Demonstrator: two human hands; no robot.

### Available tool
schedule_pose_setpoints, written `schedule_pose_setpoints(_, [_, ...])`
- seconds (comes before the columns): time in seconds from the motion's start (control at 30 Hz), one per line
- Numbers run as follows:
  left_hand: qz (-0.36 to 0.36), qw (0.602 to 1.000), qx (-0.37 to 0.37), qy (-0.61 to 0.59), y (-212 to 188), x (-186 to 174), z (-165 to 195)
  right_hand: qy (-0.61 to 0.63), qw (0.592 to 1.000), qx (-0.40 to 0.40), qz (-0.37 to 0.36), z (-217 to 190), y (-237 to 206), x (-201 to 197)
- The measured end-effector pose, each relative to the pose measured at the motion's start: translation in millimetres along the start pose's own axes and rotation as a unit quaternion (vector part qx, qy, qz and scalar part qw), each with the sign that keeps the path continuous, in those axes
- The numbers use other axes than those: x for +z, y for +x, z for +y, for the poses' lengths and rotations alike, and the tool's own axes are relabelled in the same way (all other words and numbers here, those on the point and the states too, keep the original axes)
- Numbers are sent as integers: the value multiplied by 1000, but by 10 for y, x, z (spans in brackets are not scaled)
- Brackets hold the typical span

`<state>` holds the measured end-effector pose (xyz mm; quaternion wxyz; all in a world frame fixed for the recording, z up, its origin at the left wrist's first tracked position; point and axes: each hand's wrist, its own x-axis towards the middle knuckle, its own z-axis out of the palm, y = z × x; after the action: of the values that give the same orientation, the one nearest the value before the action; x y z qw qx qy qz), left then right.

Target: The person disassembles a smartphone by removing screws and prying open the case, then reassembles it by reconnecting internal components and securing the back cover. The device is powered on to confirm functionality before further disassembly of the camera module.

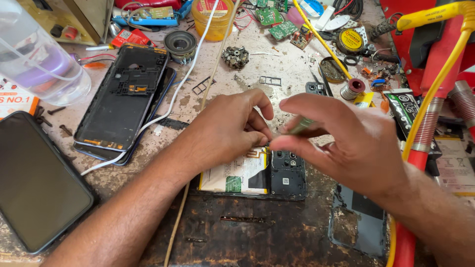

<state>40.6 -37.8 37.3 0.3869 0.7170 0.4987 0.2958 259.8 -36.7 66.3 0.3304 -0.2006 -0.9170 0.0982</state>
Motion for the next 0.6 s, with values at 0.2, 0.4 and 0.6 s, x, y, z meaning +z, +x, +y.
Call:
schedule_pose_setpoints(0.2, [-13,1000,-10,-10,-8,-27,21,77,992,66,-77,-107,127,-105])
schedule_pose_setpoints(0.4, [-54,992,-48,-104,-11,0,-13,17,996,-31,-83,-174,249,-161])
schedule_pose_setpoints(0.6, [-32,994,-30,-96,-9,18,-35,118,988,70,-68,-106,166,-102])
